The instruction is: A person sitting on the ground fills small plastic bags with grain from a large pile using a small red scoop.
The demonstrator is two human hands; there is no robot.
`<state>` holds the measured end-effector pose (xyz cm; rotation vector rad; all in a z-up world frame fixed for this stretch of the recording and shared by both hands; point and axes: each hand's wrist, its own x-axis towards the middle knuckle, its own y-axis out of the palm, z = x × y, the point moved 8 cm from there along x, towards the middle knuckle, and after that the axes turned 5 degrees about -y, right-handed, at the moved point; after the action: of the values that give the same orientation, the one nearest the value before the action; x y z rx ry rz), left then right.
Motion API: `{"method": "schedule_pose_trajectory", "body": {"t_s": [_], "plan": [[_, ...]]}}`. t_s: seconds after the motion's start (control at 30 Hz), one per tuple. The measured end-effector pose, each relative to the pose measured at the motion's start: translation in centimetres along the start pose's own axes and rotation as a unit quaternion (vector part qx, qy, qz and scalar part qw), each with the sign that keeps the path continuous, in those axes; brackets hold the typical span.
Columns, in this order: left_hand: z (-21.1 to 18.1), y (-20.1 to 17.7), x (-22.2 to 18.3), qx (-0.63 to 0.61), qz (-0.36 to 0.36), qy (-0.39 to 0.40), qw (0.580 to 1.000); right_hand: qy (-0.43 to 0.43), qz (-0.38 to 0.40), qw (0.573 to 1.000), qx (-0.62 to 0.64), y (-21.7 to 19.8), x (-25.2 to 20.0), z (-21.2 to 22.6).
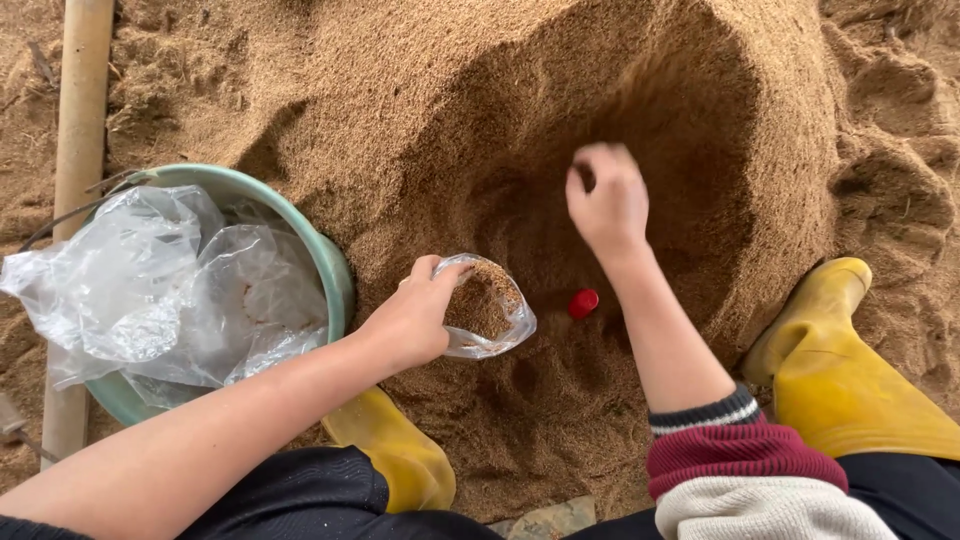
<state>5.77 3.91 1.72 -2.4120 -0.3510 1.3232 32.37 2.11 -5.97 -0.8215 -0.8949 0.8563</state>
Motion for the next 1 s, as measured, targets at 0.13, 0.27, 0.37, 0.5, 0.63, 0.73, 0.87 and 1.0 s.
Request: {"method": "schedule_pose_trajectory", "body": {"t_s": [0.13,0.27,0.37,0.5,0.63,0.73,0.87,1.0], "plan": [[-0.2,0.0,0.1,0.004,0.001,0.001,1.0,-0.08,-0.06,0.994,0.037,-1.3,6.2,3.3],[-0.2,-0.2,0.0,-0.007,0.005,0.003,1.0,0.04,0.193,0.979,-0.051,5.5,5.3,2.8],[-0.1,-0.3,0.0,-0.016,0.008,0.003,1.0,0.018,0.258,0.961,-0.103,9.5,0.9,2.6],[-0.1,-0.2,0.0,-0.02,0.011,0.01,1.0,0.026,0.358,0.927,-0.104,13.0,-6.2,1.8],[-0.2,-0.2,-0.2,-0.03,-0.001,0.013,0.999,0.09,0.438,0.895,0.009,10.8,-8.2,0.2],[-0.4,-0.5,-0.3,-0.033,-0.008,0.01,0.999,0.168,0.318,0.93,0.072,5.4,-4.3,0.4],[-1.0,-0.5,-0.7,-0.033,0.01,0.009,0.999,0.23,0.194,0.953,-0.037,2.7,-1.3,-2.3],[0.9,1.5,1.3,0.07,0.05,-0.035,0.996,0.113,0.277,0.951,-0.082,11.6,-6.1,-6.8]]}}
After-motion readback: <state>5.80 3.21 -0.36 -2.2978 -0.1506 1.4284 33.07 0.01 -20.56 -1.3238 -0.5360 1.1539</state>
